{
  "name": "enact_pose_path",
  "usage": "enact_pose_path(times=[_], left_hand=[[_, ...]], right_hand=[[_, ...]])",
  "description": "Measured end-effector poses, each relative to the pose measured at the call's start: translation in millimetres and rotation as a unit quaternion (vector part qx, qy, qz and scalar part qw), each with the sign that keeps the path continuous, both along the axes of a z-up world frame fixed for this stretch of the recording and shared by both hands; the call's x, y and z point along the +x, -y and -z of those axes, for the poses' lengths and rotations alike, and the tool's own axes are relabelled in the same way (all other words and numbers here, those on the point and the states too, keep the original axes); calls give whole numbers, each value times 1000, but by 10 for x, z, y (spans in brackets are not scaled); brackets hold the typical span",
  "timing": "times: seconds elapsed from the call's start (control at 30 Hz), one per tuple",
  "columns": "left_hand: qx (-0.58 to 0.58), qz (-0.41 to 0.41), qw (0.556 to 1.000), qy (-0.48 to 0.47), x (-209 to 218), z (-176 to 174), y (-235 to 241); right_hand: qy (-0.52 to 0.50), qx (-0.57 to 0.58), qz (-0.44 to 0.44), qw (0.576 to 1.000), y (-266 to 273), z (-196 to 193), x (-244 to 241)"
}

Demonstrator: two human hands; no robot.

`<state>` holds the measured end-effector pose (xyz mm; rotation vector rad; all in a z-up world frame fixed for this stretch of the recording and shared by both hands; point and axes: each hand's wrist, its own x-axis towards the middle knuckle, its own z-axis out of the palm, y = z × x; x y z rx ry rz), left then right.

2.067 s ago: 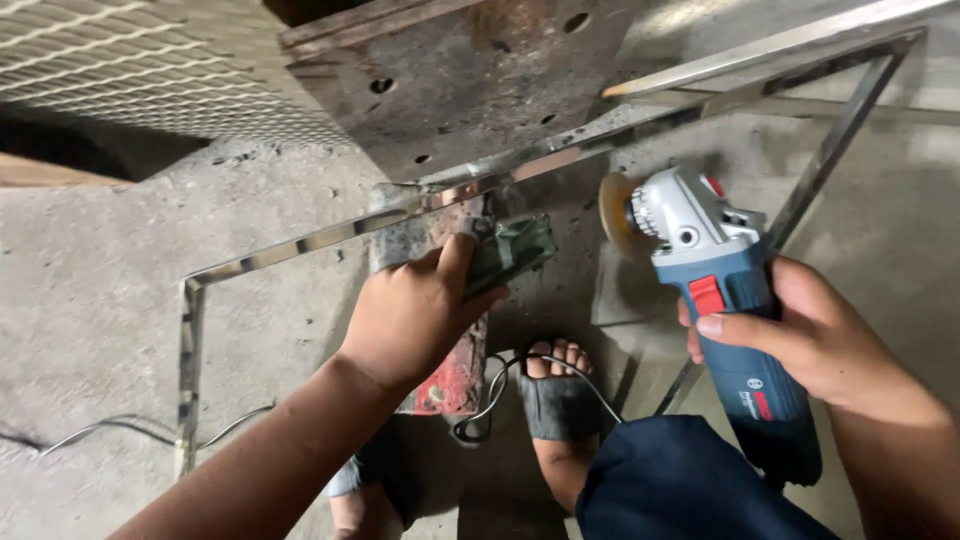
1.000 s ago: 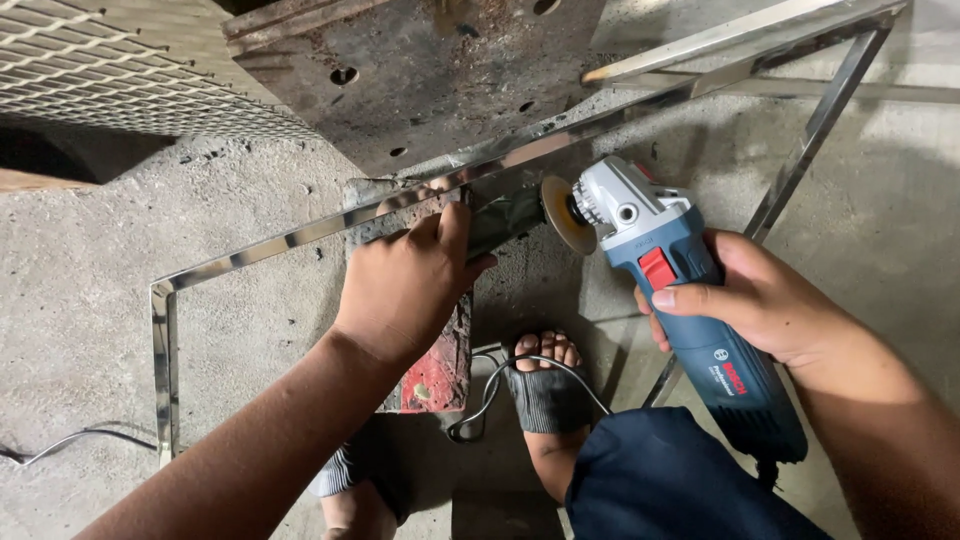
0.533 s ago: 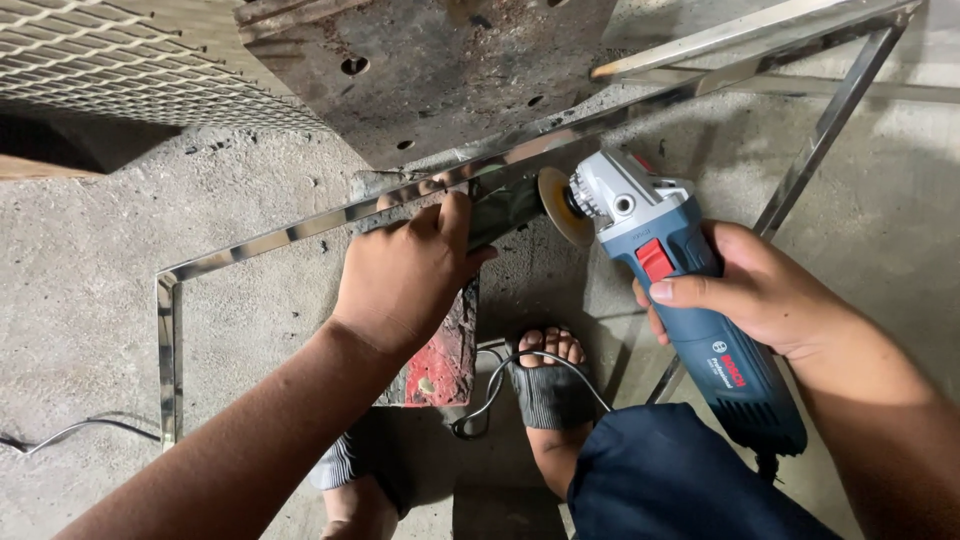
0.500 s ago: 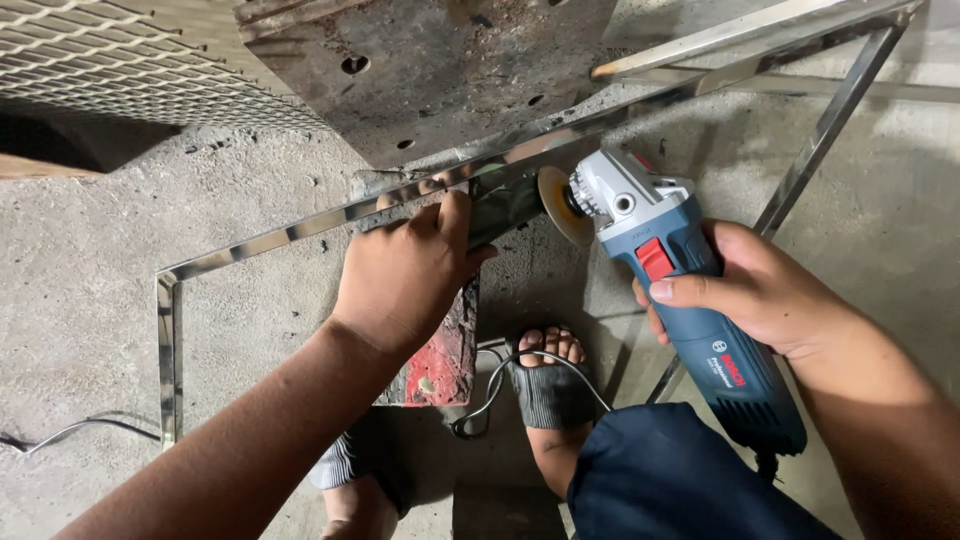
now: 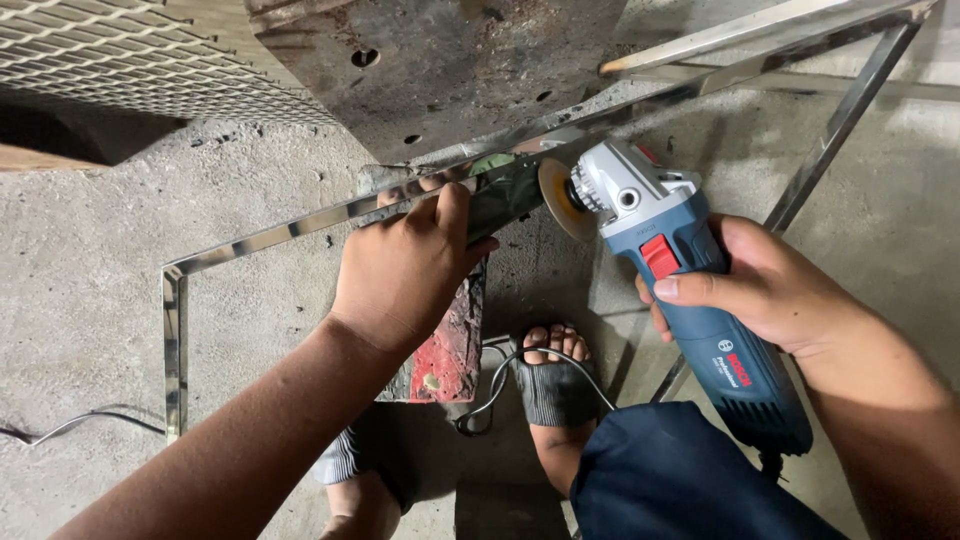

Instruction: Grinding the welded joints of a metal frame using a handheld angle grinder to create a smooth finish.

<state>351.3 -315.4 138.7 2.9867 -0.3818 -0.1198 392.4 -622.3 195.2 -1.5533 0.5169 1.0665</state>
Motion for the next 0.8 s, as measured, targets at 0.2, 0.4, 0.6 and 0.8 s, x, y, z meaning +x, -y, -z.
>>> enact_pose_path(times=[0.2, 0.4, 0.6, 0.8], left_hand=[[-3, 0, 1000, -23, -19, -18, -36], [-8, -3, 998, -64, -45, -45, -46], [-1, -9, 999, -33, -98, -29, -104], [4, -6, 1000, -17, -140, -74, -180]], right_hand=[[2, 26, -16, 1000, -15, 7, 0], [-10, 16, -28, 999, -69, -30, 23], [-8, 17, -29, 999, -100, -29, 5], [-18, 12, -40, 999, -160, -31, 12]])
